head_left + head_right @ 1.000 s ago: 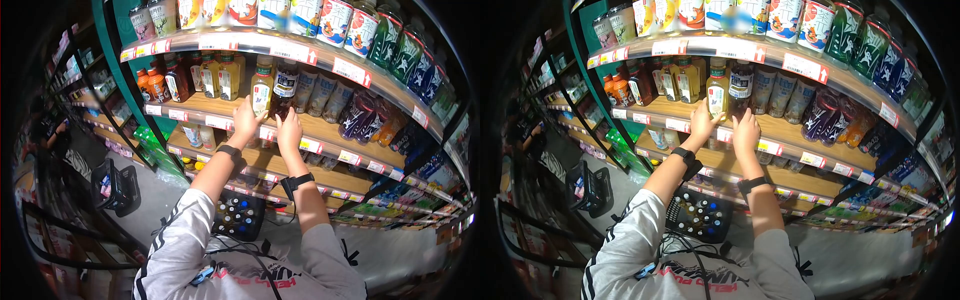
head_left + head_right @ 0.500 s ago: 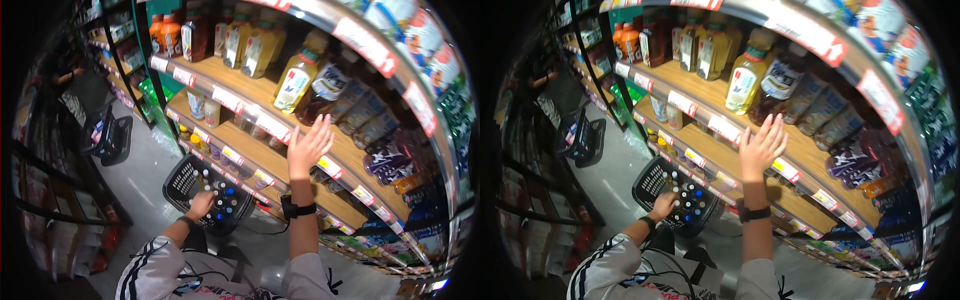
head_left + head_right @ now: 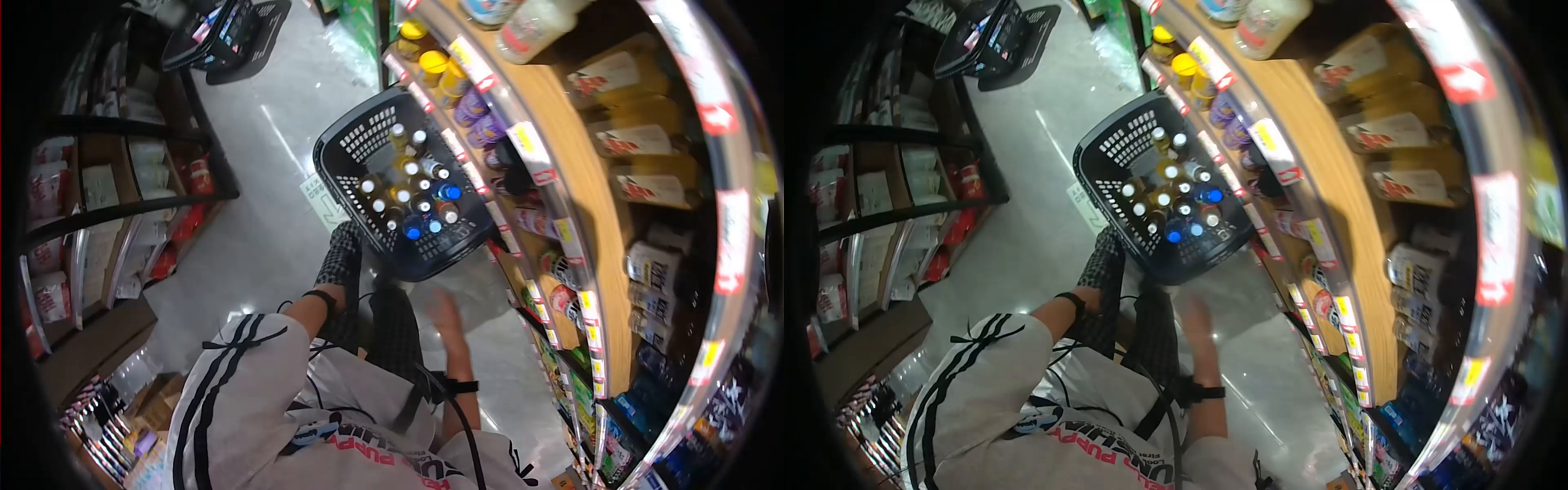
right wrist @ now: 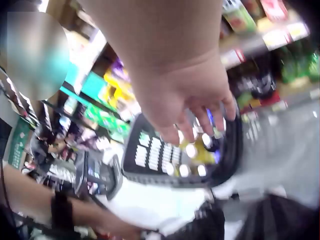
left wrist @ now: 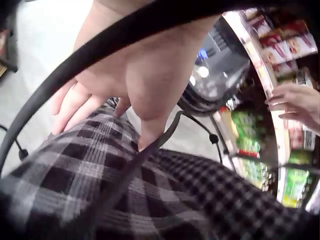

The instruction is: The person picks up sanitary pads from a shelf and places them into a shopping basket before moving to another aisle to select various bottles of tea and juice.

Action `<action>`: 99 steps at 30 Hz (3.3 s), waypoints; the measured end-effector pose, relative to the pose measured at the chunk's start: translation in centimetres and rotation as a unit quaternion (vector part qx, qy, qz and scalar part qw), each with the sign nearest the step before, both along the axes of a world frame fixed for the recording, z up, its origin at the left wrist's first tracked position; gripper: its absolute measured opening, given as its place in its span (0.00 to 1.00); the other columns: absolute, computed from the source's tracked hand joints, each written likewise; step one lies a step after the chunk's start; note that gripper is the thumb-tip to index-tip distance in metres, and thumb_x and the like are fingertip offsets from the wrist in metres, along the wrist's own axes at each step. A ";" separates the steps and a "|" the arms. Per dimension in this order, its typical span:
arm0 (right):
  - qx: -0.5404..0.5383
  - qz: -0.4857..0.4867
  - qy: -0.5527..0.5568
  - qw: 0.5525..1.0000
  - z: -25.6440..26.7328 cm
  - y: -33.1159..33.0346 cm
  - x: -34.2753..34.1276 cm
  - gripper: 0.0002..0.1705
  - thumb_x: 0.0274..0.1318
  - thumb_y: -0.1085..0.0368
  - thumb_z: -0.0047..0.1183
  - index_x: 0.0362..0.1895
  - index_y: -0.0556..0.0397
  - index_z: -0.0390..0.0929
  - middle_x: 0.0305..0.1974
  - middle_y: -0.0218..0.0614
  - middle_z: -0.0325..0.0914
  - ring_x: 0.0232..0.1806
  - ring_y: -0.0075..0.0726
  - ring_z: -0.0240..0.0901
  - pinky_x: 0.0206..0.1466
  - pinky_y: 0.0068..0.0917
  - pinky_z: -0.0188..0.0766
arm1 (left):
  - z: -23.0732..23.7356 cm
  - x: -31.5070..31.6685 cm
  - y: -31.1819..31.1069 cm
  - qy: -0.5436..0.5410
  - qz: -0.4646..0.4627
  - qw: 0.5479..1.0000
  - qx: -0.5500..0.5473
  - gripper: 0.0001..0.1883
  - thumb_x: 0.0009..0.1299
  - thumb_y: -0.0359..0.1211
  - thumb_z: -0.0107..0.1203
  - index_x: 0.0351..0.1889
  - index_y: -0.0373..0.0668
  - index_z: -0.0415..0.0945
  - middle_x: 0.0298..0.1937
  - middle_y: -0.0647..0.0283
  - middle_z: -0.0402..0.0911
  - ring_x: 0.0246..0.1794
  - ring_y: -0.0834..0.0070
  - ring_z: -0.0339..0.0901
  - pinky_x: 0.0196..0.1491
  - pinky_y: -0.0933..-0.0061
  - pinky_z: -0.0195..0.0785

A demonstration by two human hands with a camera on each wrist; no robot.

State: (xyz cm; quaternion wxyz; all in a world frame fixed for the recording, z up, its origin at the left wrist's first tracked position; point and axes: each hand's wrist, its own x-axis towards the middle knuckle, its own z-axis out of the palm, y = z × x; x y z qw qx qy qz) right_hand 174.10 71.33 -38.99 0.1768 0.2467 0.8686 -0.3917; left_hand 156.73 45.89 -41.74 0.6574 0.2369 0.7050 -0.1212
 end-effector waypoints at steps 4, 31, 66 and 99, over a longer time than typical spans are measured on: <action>-0.133 0.112 -0.088 0.981 -8.1 -7.6 6.1 0.27 0.51 0.53 0.50 0.54 0.54 0.68 0.50 0.51 0.70 0.55 0.52 0.64 0.57 0.40 0.59 | -2.2 -2.4 1.1 -0.046 -0.022 0.994 -0.096 0.47 0.53 0.52 0.61 0.67 0.51 0.48 0.58 0.54 0.69 0.56 0.57 0.68 0.54 0.56 0.64; -0.412 -0.487 -0.117 0.761 -30.7 5.1 -35.6 0.27 0.52 0.63 0.51 0.58 0.40 0.60 0.51 0.35 0.66 0.43 0.47 0.72 0.45 0.39 0.72 | -7.8 -19.6 -0.1 -0.179 0.072 0.977 0.088 0.64 0.30 0.66 0.64 0.66 0.48 0.50 0.54 0.31 0.60 0.54 0.39 0.64 0.53 0.54 0.62; -0.283 -0.270 0.501 0.772 42.2 3.1 -5.2 0.27 0.54 0.59 0.52 0.54 0.58 0.59 0.36 0.30 0.71 0.24 0.18 0.64 0.17 0.12 0.56 | 40.5 -4.1 5.0 -0.012 0.396 0.699 0.595 0.28 0.53 0.37 0.66 0.45 0.37 0.62 0.43 0.61 0.72 0.46 0.80 0.68 0.50 0.76 0.62; -0.381 -0.275 0.494 0.732 50.2 -4.6 -20.4 0.53 0.38 0.77 0.54 0.66 0.52 0.35 0.59 0.41 0.55 0.60 0.38 0.57 0.59 0.34 0.61 | 50.5 -19.7 5.5 -0.197 0.279 0.676 0.653 0.28 0.58 0.36 0.61 0.53 0.35 0.63 0.42 0.62 0.73 0.40 0.79 0.72 0.39 0.78 0.68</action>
